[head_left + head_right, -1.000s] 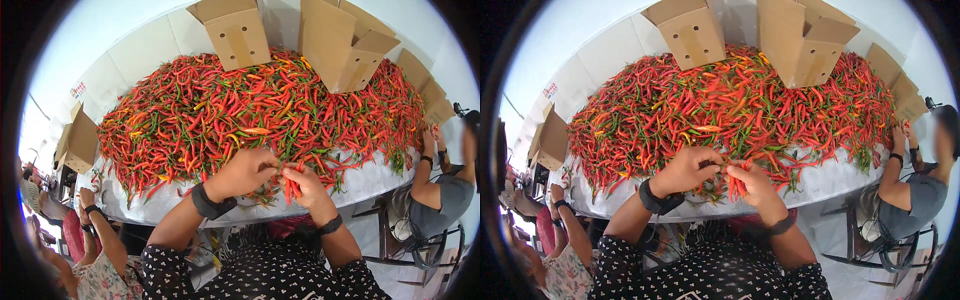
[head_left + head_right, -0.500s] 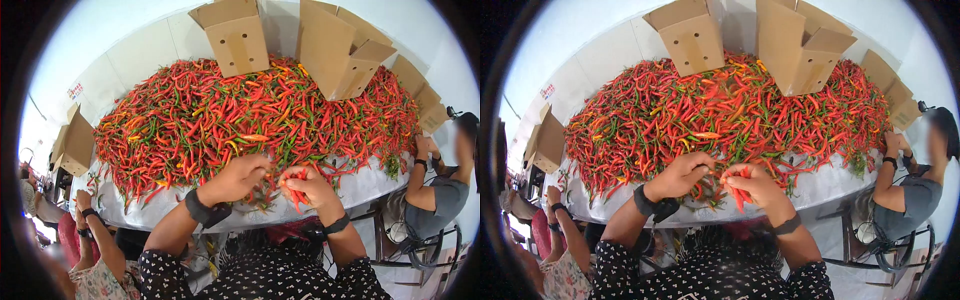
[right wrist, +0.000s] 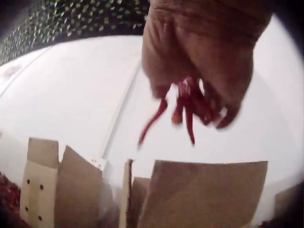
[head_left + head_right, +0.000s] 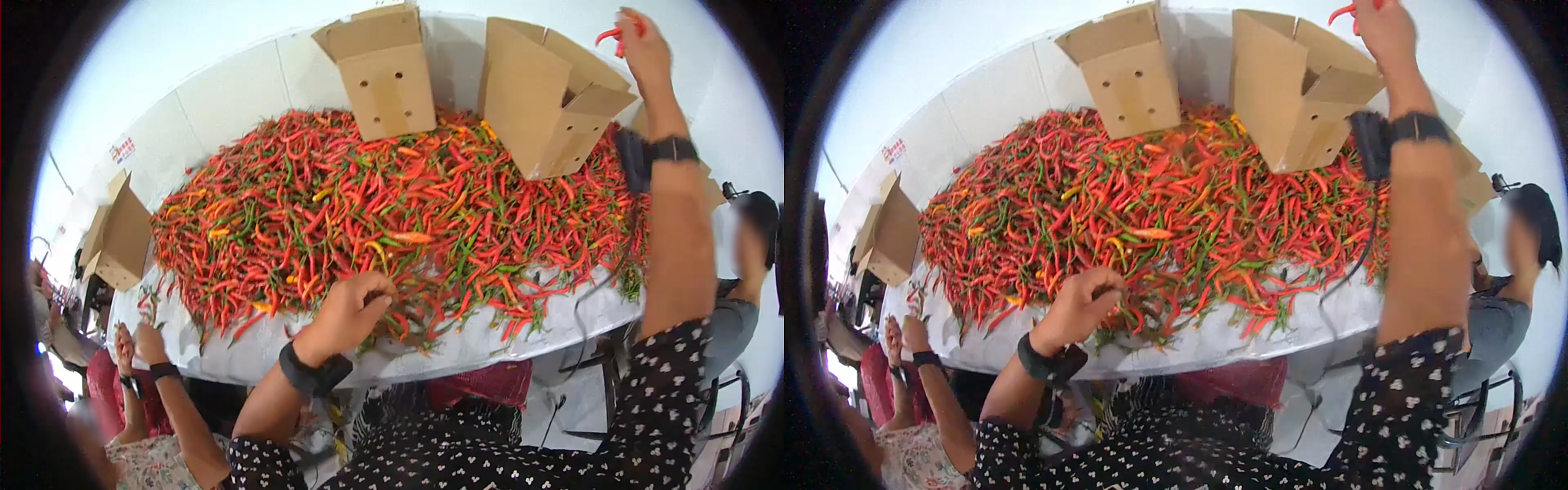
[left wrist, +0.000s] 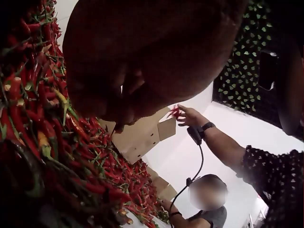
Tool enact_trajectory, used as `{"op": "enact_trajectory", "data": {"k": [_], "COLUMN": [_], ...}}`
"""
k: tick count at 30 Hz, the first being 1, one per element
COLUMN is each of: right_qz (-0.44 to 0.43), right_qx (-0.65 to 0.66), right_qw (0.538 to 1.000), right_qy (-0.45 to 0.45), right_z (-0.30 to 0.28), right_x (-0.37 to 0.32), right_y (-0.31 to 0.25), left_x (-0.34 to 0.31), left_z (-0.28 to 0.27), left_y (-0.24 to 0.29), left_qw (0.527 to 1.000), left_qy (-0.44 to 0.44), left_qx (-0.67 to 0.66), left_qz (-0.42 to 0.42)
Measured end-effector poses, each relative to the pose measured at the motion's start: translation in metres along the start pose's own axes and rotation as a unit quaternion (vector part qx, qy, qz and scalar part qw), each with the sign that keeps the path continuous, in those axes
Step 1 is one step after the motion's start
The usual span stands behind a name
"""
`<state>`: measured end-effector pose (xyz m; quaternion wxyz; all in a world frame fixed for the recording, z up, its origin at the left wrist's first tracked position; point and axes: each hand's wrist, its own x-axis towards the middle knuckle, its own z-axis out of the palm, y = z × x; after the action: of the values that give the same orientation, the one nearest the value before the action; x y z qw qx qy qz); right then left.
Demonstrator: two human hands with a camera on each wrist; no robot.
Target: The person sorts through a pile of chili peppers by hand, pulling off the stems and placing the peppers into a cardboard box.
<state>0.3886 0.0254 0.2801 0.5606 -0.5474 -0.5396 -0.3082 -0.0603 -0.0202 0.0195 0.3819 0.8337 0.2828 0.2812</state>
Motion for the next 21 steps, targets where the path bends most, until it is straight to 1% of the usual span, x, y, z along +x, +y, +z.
{"op": "enact_trajectory", "data": {"k": [1,2,3,4,5,6,7,8,9,10,11,12,13,14,15,16,17,18,19,20,21], "right_qz": [-0.039,0.111,0.113,-0.001,-0.117,-0.116,-0.030,0.057,0.143,0.241,0.273,0.292,0.325,0.336,0.358,0.378,0.378,0.400,0.422,0.423,0.439], "right_qx": [-0.123,-0.219,-0.215,-0.192,-0.163,-0.160,-0.037,0.086,0.206,0.195,0.263,0.289,0.289,0.310,0.334,0.358,0.359,0.366,0.373,0.375,0.386], "right_qw": [0.989,0.945,0.945,0.973,0.979,0.980,0.994,0.980,0.940,0.889,0.843,0.816,0.791,0.768,0.739,0.709,0.709,0.699,0.689,0.689,0.671], "right_qy": [-0.075,-0.217,-0.220,-0.125,-0.027,-0.031,-0.103,-0.169,-0.230,-0.337,-0.381,-0.407,-0.431,-0.448,-0.463,-0.476,-0.475,-0.466,-0.457,-0.454,-0.455], "right_z": [0.012,0.011,0.012,0.011,0.009,0.014,-0.012,-0.027,-0.026,-0.037,-0.037,-0.037,-0.037,-0.036,-0.036,-0.035,-0.033,-0.031,-0.030,-0.031,-0.032], "right_x": [0.003,-0.001,-0.013,-0.026,-0.040,-0.042,-0.115,-0.162,-0.164,-0.183,-0.209,-0.234,-0.257,-0.275,-0.289,-0.301,-0.314,-0.326,-0.335,-0.341,-0.345], "right_y": [0.026,0.014,0.006,-0.003,-0.013,-0.012,-0.081,-0.131,-0.128,-0.152,-0.152,-0.152,-0.154,-0.158,-0.162,-0.166,-0.169,-0.173,-0.175,-0.178,-0.179], "left_x": [-0.004,-0.004,-0.003,-0.005,-0.005,-0.004,-0.003,0.001,0.004,0.008,0.013,0.017,0.023,0.028,0.031,0.035,0.038,0.040,0.042,0.044,0.044], "left_z": [0.001,0.001,0.000,0.001,0.000,-0.002,-0.004,-0.008,-0.010,-0.009,-0.008,-0.007,-0.006,-0.004,0.000,0.005,0.010,0.013,0.015,0.017,0.017], "left_y": [0.001,0.002,0.002,-0.001,-0.007,-0.012,-0.016,-0.015,-0.018,-0.022,-0.026,-0.027,-0.028,-0.028,-0.028,-0.028,-0.028,-0.027,-0.026,-0.026,-0.028], "left_qw": [1.000,1.000,1.000,0.999,0.999,0.999,0.996,0.995,0.995,0.990,0.982,0.982,0.979,0.973,0.973,0.959,0.939,0.938,0.928,0.916,0.915], "left_qy": [-0.001,0.008,0.016,0.022,0.025,0.031,0.035,0.019,0.016,0.031,0.045,0.042,0.006,-0.028,-0.028,-0.043,-0.057,-0.058,-0.058,-0.059,-0.061], "left_qx": [0.000,-0.005,-0.009,-0.022,-0.023,0.029,0.082,0.100,0.101,0.132,0.160,0.159,0.186,0.214,0.215,0.277,0.338,0.340,0.368,0.396,0.397], "left_qz": [-0.012,-0.009,-0.002,-0.017,-0.021,-0.008,0.005,0.010,0.009,0.051,0.092,0.090,0.083,0.078,0.077,0.054,0.031,0.032,0.022,0.011,0.012]}}
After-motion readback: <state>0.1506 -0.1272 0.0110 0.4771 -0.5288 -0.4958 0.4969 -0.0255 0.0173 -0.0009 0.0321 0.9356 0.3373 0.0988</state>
